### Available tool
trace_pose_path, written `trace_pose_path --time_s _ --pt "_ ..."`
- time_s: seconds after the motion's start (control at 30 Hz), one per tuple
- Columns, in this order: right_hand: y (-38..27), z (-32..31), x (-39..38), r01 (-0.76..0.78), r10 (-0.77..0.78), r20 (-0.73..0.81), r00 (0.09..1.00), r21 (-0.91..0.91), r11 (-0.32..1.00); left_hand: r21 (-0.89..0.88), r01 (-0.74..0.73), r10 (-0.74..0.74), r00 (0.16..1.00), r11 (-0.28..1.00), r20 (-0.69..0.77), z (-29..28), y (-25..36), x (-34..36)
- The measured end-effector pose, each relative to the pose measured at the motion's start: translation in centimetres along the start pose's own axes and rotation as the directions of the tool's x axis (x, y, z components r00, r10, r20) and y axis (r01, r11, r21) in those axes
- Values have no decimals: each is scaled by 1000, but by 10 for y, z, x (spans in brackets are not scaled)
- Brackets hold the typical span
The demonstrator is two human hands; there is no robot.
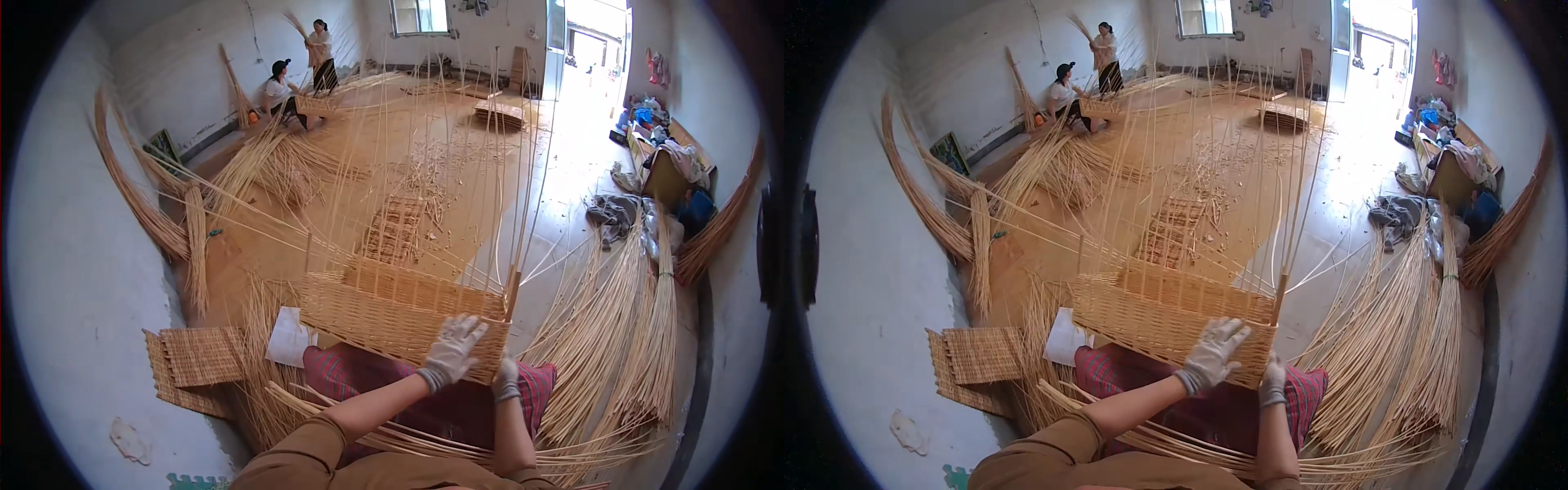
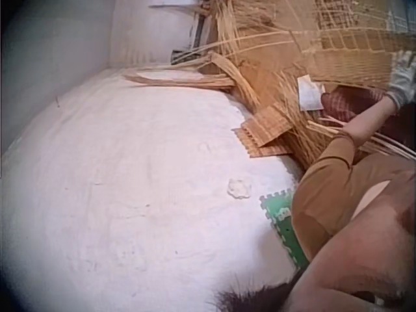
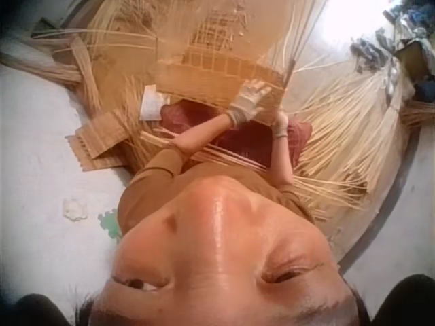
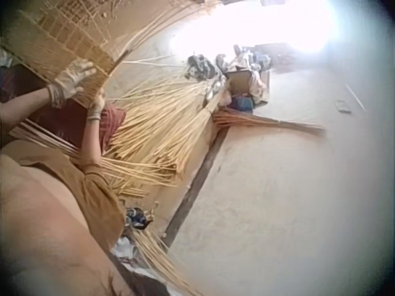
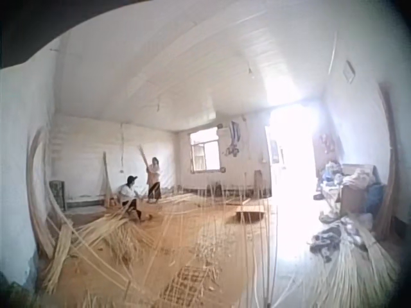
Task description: The person weaves wicker reeds through the upright stakes of a basket frame by hand, turning and rotating the basket to continue weaving the sides.
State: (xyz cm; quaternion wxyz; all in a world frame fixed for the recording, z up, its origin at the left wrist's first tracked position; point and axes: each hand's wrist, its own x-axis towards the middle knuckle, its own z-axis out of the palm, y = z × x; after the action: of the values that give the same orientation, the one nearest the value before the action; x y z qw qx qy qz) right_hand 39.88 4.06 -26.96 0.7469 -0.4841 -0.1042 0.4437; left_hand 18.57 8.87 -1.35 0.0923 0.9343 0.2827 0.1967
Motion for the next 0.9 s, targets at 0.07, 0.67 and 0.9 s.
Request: trace_pose_path --time_s 0.07,0.67,0.9 --pt "-75 51 -33 320 -377 -78 923 -388 864 56 70 -74 995 996 74 23 -26 -30" --pt "-424 256 -312 760 -801 598 -9 525 383 149 153 -208 830 977 517 71 -13 -85" --pt "-427 265 -313 749 -836 548 5 552 367 202 120 -203 857 972 473 78 -21 -106"
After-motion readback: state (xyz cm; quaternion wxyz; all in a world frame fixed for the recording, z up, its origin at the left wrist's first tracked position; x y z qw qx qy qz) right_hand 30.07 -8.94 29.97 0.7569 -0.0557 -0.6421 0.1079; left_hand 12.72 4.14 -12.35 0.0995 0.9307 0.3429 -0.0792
